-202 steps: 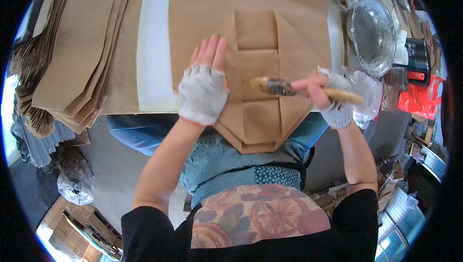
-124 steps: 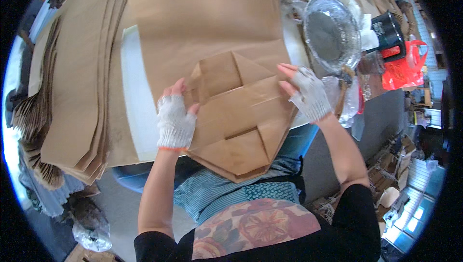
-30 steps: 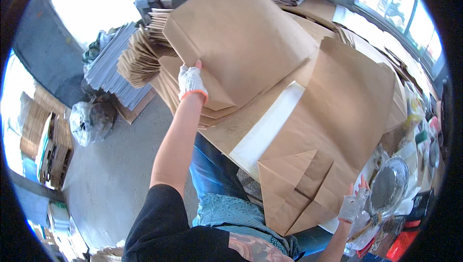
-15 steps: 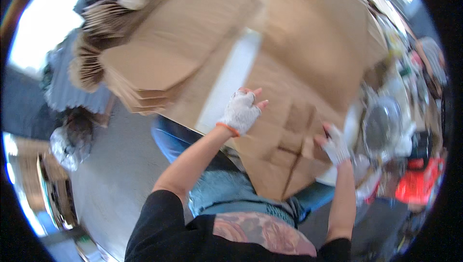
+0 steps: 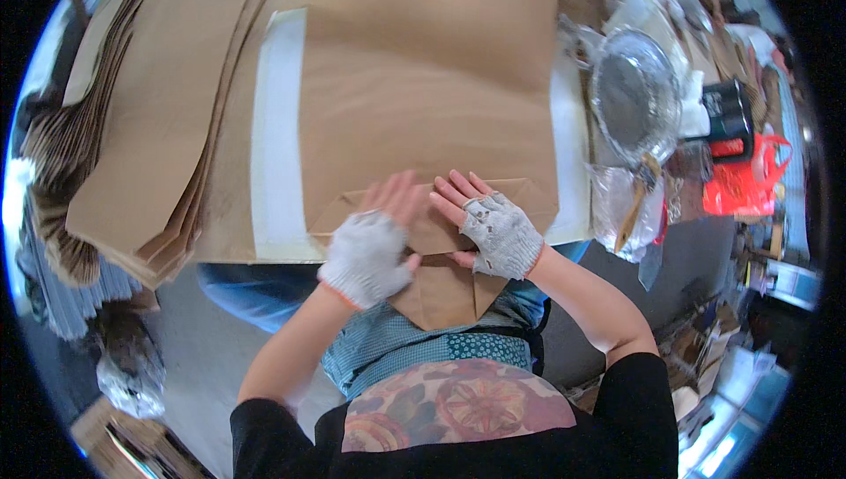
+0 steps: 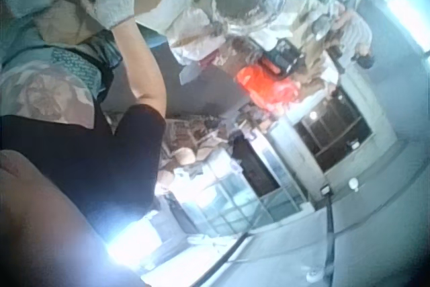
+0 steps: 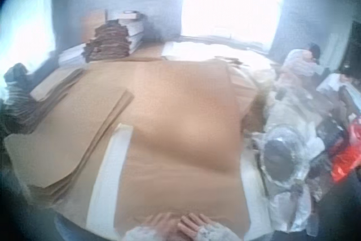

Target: The person sits on the floor and assembles paper bags by applying glue to the edges with a brush and folding the flaps to seal them. They repeatedly pick up flat paper sheets, apply adhesive, and fold the sides to form finished bags.

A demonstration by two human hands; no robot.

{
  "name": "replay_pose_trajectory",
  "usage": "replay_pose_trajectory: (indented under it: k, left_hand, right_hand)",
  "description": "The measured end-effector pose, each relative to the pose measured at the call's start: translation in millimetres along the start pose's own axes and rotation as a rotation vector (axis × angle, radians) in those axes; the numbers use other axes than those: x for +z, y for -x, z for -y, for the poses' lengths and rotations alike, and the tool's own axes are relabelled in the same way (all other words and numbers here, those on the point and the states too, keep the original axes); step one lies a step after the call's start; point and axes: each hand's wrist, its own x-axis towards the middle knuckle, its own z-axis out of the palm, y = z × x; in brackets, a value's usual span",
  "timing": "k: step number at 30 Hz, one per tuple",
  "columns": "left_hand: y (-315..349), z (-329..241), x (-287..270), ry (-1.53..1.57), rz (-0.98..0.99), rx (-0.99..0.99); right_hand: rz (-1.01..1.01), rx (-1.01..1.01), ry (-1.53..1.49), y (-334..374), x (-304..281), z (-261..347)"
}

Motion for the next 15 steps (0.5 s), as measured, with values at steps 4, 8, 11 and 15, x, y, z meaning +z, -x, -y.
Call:
replay_pose_trajectory:
  k: [4, 8, 11, 15]
  left_hand:
    - [25.8, 21.8, -13.4, 0.0, 0.009, -0.068]
    - [29.9, 59.9, 22.9, 0.488, -0.222, -0.118]
    - [-11.5, 26.1, -6.0, 1.138, -0.343, -0.192]
    - [-46.3, -8.6, -4.1, 0.161, -0.629, -0.237]
  right_hand:
    - [-0.204, 0.231, 0.064, 61.0, -7.6, -22.0]
    - [-0.322, 0.53, -0.298, 66.5, -32.0, -37.1]
    - [-0.754, 0.32, 0.003, 26.3, -37.2, -40.4]
    - [-0.729, 0.11, -0.136, -6.0, -39.9, 8.5]
